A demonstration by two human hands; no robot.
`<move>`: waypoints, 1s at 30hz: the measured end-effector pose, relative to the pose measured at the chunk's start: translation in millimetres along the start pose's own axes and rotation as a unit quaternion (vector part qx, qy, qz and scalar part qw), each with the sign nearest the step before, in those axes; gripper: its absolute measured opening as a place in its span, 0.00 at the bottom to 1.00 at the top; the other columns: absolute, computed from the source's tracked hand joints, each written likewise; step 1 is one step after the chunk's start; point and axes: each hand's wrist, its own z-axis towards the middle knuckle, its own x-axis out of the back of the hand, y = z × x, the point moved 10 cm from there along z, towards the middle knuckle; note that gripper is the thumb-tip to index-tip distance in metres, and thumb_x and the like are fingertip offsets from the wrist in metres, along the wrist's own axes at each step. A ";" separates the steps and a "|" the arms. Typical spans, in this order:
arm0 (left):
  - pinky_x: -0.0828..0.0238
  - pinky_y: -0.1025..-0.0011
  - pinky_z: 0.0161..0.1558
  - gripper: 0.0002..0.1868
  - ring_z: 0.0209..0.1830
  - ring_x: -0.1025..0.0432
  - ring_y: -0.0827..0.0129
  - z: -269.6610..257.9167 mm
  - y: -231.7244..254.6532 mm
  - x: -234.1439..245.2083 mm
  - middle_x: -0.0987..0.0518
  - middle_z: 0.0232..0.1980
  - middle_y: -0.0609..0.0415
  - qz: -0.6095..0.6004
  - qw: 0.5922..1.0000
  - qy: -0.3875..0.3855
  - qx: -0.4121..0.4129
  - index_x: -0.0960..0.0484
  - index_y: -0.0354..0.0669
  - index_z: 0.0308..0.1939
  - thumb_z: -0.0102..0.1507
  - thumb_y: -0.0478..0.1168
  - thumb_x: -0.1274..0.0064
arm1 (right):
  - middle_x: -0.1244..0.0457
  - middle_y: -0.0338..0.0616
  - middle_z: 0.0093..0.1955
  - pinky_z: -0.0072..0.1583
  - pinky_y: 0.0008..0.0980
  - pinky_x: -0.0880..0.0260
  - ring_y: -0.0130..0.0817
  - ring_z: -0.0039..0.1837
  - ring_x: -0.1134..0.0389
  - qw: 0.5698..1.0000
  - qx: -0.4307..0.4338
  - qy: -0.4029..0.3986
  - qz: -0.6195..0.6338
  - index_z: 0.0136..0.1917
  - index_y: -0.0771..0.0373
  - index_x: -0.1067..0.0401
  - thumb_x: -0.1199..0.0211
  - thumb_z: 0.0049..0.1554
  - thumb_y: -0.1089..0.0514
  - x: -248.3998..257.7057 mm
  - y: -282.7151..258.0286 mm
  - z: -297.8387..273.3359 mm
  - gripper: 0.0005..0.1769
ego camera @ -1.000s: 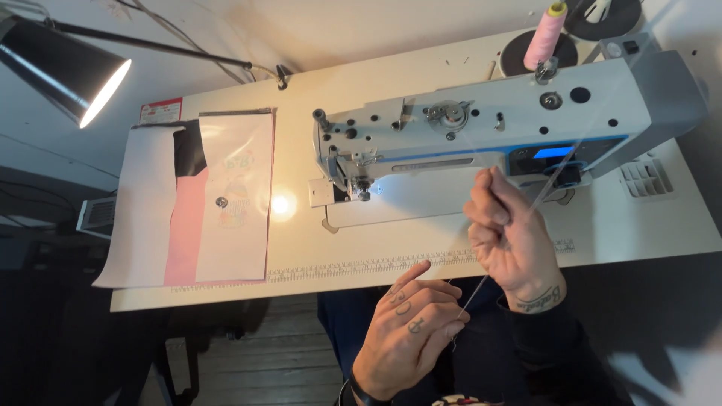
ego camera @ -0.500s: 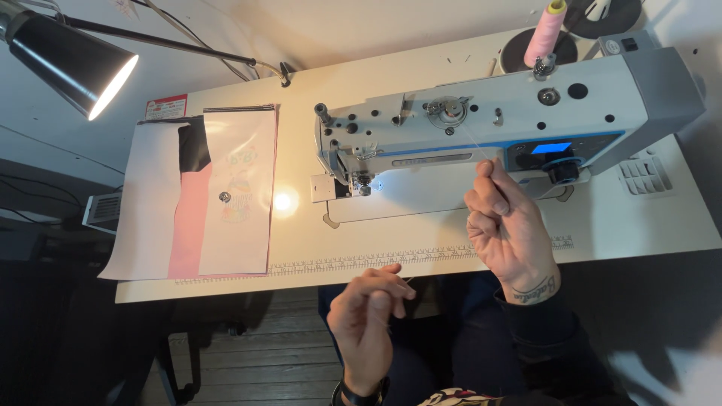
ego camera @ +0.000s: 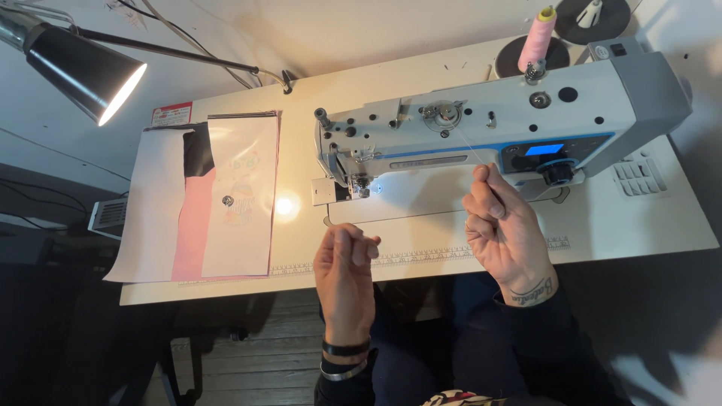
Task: Threading a professional sewing machine and winding a bobbin at a workshop station.
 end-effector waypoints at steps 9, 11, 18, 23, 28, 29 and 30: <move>0.28 0.65 0.54 0.13 0.33 0.34 0.72 5.8 -3.0 0.9 0.35 0.28 0.61 -0.079 0.996 0.018 0.036 0.24 0.37 0.42 0.74 0.44 0.56 | 0.54 0.29 0.29 0.31 0.20 0.60 0.18 0.32 0.58 1.000 -0.006 -0.018 -0.009 0.51 0.60 0.33 0.50 0.72 0.51 -9.1 4.4 -0.6 0.12; 0.27 0.65 0.55 0.13 0.32 0.35 0.73 5.1 -4.1 -2.4 0.36 0.28 0.62 -0.094 0.995 0.006 0.043 0.24 0.38 0.42 0.74 0.44 0.55 | 0.53 0.29 0.29 0.31 0.20 0.60 0.19 0.32 0.58 1.000 -0.010 -0.016 0.014 0.52 0.60 0.33 0.51 0.71 0.52 -9.3 4.7 -1.5 0.12; 0.28 0.68 0.54 0.13 0.29 0.40 0.76 2.0 -2.4 -7.2 0.39 0.27 0.63 -0.109 0.993 0.004 0.039 0.24 0.37 0.43 0.75 0.44 0.54 | 0.53 0.29 0.29 0.30 0.20 0.60 0.18 0.32 0.58 0.999 0.011 -0.023 0.022 0.52 0.61 0.32 0.50 0.72 0.54 -2.9 -5.3 -4.4 0.11; 0.28 0.68 0.54 0.12 0.29 0.41 0.75 1.8 2.9 -14.9 0.41 0.28 0.63 -0.116 0.993 -0.001 0.037 0.25 0.38 0.43 0.74 0.44 0.54 | 0.52 0.31 0.31 0.32 0.20 0.59 0.19 0.32 0.58 0.997 0.036 -0.055 0.033 0.53 0.63 0.33 0.51 0.73 0.53 -11.8 -18.0 -2.2 0.13; 0.28 0.68 0.53 0.13 0.29 0.41 0.76 -0.1 3.8 -11.8 0.42 0.28 0.63 -0.115 0.993 0.010 0.033 0.25 0.38 0.43 0.74 0.44 0.54 | 0.52 0.31 0.31 0.31 0.19 0.58 0.19 0.33 0.58 0.997 0.043 -0.047 0.033 0.53 0.63 0.33 0.51 0.74 0.53 -10.0 -21.5 -2.9 0.13; 0.28 0.68 0.53 0.12 0.30 0.41 0.76 -0.1 4.3 -11.8 0.42 0.28 0.63 -0.115 0.993 0.010 0.033 0.25 0.38 0.43 0.74 0.44 0.55 | 0.52 0.31 0.31 0.31 0.19 0.58 0.18 0.33 0.57 0.997 0.044 -0.048 0.033 0.53 0.63 0.33 0.51 0.74 0.54 -11.1 -21.9 -3.0 0.12; 0.28 0.68 0.53 0.12 0.30 0.41 0.76 0.2 4.4 -11.3 0.42 0.28 0.63 -0.114 0.993 0.010 0.032 0.25 0.38 0.43 0.74 0.44 0.55 | 0.52 0.31 0.31 0.31 0.19 0.58 0.18 0.33 0.57 0.997 0.044 -0.048 0.034 0.53 0.63 0.33 0.51 0.74 0.54 -10.5 -21.8 -2.0 0.12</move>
